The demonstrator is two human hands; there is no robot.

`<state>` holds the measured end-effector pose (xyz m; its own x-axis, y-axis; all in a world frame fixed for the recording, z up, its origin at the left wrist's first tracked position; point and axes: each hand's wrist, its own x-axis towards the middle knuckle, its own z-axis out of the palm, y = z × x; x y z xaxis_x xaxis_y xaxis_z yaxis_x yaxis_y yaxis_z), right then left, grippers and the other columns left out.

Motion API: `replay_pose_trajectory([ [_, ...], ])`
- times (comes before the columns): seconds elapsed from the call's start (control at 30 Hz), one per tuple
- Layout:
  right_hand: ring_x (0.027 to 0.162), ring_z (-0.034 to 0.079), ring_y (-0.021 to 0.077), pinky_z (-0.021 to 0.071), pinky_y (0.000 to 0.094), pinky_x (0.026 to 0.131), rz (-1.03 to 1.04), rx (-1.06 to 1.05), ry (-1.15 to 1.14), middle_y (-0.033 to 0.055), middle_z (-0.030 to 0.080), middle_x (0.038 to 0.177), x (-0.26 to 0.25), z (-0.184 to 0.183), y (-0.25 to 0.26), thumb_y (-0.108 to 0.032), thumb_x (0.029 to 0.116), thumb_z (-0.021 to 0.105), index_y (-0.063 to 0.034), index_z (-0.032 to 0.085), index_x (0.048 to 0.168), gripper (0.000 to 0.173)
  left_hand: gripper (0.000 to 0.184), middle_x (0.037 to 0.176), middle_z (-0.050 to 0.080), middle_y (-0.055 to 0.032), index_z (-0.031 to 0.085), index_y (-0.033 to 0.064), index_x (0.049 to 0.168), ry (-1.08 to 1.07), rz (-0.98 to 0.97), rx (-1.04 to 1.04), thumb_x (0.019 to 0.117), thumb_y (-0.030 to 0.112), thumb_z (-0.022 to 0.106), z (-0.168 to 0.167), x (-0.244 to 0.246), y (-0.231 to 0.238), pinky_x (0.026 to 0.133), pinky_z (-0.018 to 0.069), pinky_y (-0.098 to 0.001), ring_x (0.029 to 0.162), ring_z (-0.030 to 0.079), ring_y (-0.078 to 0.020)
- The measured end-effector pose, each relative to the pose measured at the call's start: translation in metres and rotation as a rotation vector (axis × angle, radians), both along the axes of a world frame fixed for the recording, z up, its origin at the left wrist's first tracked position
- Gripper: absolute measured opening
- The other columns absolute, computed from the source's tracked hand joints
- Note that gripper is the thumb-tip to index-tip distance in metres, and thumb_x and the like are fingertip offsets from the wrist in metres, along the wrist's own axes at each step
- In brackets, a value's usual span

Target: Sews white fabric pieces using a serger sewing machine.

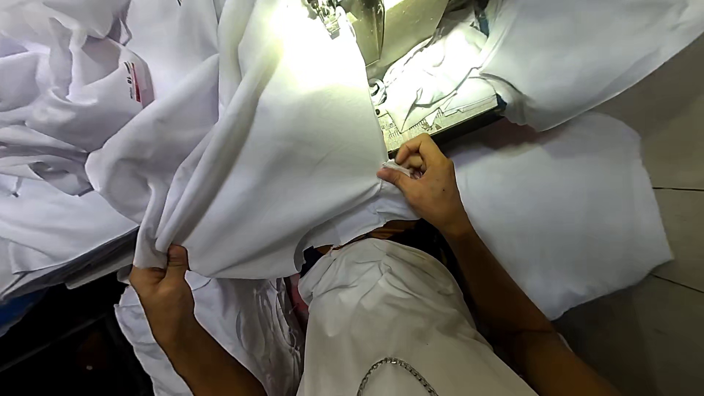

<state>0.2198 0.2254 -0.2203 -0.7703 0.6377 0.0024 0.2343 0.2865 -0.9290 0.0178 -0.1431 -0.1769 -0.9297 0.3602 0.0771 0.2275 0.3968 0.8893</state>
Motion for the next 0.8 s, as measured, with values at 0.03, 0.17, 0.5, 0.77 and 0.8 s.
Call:
replay_pose_trajectory([
  [0.03, 0.049, 0.045, 0.0071, 0.0351, 0.0216, 0.044, 0.002, -0.005, -0.019, -0.003, 0.055, 0.063, 0.0, 0.002, 0.0, -0.024, 0.0882, 0.082, -0.0118, 0.058, 0.113, 0.037, 0.027, 0.111, 0.065, 0.0124, 0.051, 0.0027, 0.127, -0.006, -0.004, 0.004, 0.0999, 0.005, 0.053, 0.0, 0.001, 0.0, 0.094, 0.0531, -0.0199, 0.102, 0.063, 0.0041],
  [0.17, 0.049, 0.047, 0.0058, 0.0372, 0.0219, 0.045, 0.008, 0.035, -0.122, -0.0043, 0.058, 0.065, 0.001, 0.013, 0.001, -0.031, 0.0844, 0.085, -0.0125, 0.065, 0.108, 0.036, 0.028, 0.111, 0.066, 0.0132, 0.051, 0.0051, 0.128, -0.051, -0.016, 0.012, 0.0998, 0.006, 0.055, 0.0, 0.003, 0.0, 0.094, 0.0539, -0.0206, 0.102, 0.065, 0.0032],
  [0.5, 0.072, 0.059, 0.0089, 0.0469, 0.0285, 0.069, 0.122, 0.237, 0.042, 0.0001, 0.067, 0.076, -0.002, 0.001, 0.009, -0.025, 0.0939, 0.074, -0.0081, 0.074, 0.082, 0.021, 0.028, 0.11, 0.067, 0.0143, 0.054, 0.0086, 0.127, -0.042, -0.045, 0.021, 0.0994, 0.011, 0.058, -0.001, -0.002, -0.007, 0.094, 0.054, -0.0218, 0.102, 0.065, 0.0022],
  [0.77, 0.072, 0.059, 0.0075, 0.0466, 0.0269, 0.072, 0.124, 0.183, 0.152, 0.001, 0.066, 0.074, 0.0, -0.013, 0.004, -0.017, 0.0995, 0.065, -0.0039, 0.072, 0.084, 0.022, 0.028, 0.111, 0.067, 0.0137, 0.051, 0.0131, 0.128, -0.144, 0.083, 0.109, 0.101, 0.009, 0.053, -0.004, -0.007, 0.005, 0.097, 0.0541, -0.0244, 0.103, 0.066, 0.0002],
  [0.8, 0.072, 0.059, 0.0067, 0.0468, 0.0263, 0.072, 0.114, 0.169, 0.153, 0.0007, 0.066, 0.075, -0.001, -0.014, 0.004, -0.017, 0.0992, 0.066, -0.004, 0.072, 0.085, 0.02, 0.028, 0.11, 0.067, 0.0137, 0.05, 0.0132, 0.128, -0.158, 0.081, 0.111, 0.1008, 0.009, 0.054, -0.006, -0.007, 0.005, 0.096, 0.0543, -0.0241, 0.103, 0.066, 0.0004],
])
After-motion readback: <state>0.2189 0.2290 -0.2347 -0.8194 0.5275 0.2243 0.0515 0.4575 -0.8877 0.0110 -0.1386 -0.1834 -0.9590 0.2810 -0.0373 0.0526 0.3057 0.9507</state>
